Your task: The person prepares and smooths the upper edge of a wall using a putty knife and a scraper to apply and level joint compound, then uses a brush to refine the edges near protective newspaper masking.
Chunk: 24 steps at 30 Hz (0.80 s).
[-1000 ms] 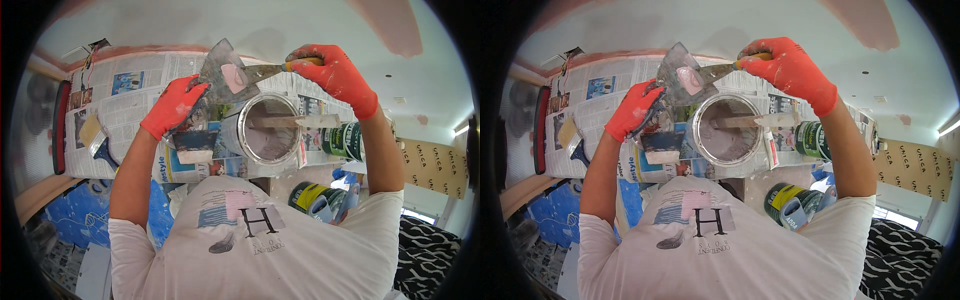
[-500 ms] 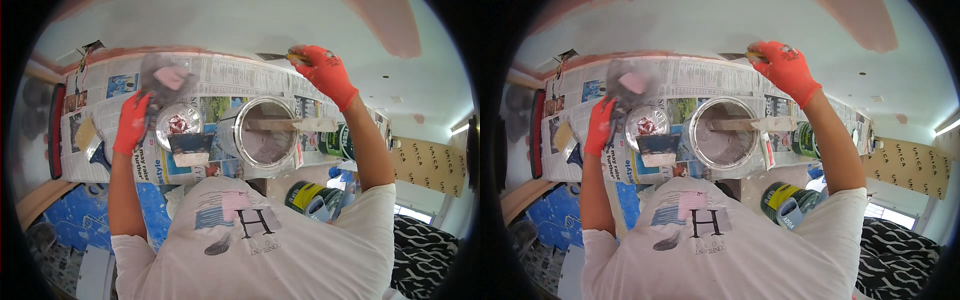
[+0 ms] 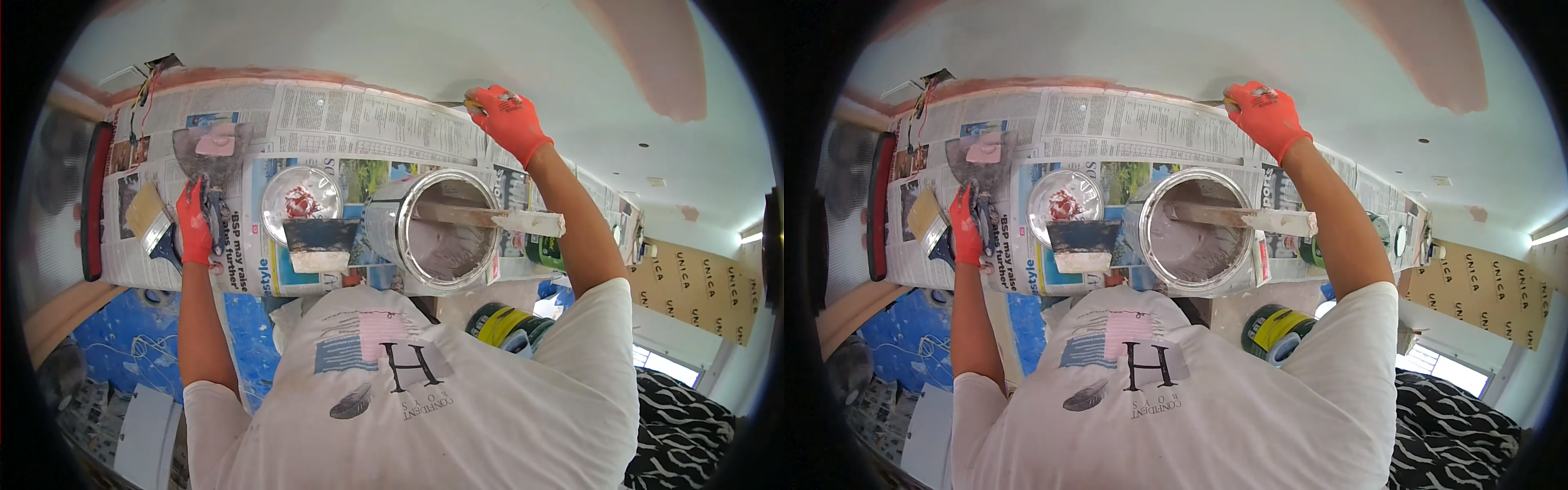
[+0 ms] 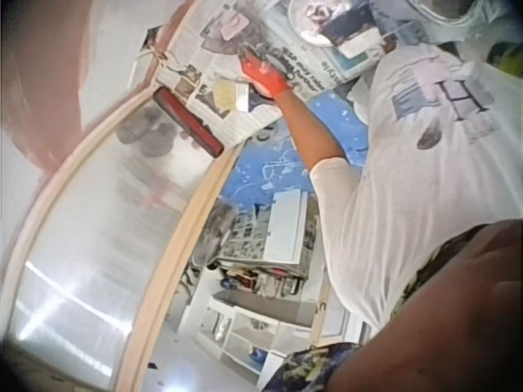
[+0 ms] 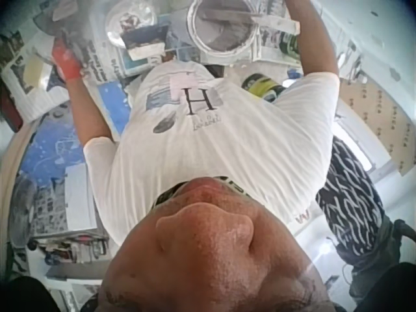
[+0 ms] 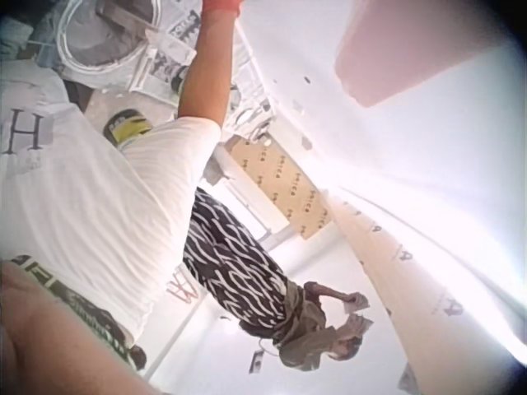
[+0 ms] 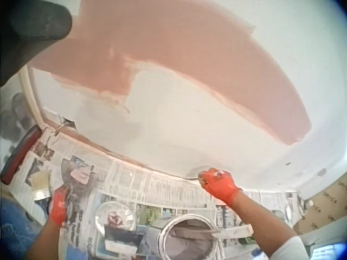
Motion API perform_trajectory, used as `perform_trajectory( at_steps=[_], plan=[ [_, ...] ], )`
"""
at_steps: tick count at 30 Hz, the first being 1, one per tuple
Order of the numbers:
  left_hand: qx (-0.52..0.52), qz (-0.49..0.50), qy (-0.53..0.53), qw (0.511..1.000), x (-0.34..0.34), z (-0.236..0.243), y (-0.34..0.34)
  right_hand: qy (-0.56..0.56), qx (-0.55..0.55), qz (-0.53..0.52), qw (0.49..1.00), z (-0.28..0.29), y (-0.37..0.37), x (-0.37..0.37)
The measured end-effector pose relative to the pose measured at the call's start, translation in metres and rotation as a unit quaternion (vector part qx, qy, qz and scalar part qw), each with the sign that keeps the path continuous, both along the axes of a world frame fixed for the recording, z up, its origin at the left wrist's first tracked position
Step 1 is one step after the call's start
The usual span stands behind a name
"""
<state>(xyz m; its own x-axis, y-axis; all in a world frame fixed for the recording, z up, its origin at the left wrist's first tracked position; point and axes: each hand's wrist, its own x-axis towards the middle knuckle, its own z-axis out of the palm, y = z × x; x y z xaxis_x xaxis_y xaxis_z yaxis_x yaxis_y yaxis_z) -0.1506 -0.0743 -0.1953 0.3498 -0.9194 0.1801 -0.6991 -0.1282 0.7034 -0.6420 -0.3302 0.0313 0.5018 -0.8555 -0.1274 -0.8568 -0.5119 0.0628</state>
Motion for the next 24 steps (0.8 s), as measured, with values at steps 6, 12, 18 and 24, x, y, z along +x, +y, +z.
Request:
perform_trajectory(
  at_steps=[6, 12, 18, 24],
  plan=[
    [-0.011, -0.010, -0.003, 1.000, -0.006, 0.007, -0.002, 0.014, 0.000, 0.001, 1.000, -0.013, -0.009, -0.004],
    [-0.007, -0.009, -0.053, 0.999, -0.003, 0.002, -0.001, 0.011, -0.007, 0.011, 1.000, -0.018, -0.014, -0.002],
    [0.004, -0.015, -0.056, 0.998, -0.003, 0.002, -0.004, 0.009, -0.034, -0.009, 0.999, -0.019, -0.009, -0.001],
    [-0.021, -0.045, -0.022, 0.999, 0.010, -0.013, -0.004, 0.031, -0.026, -0.027, 0.999, 0.006, 0.002, -0.017]
  ],
)
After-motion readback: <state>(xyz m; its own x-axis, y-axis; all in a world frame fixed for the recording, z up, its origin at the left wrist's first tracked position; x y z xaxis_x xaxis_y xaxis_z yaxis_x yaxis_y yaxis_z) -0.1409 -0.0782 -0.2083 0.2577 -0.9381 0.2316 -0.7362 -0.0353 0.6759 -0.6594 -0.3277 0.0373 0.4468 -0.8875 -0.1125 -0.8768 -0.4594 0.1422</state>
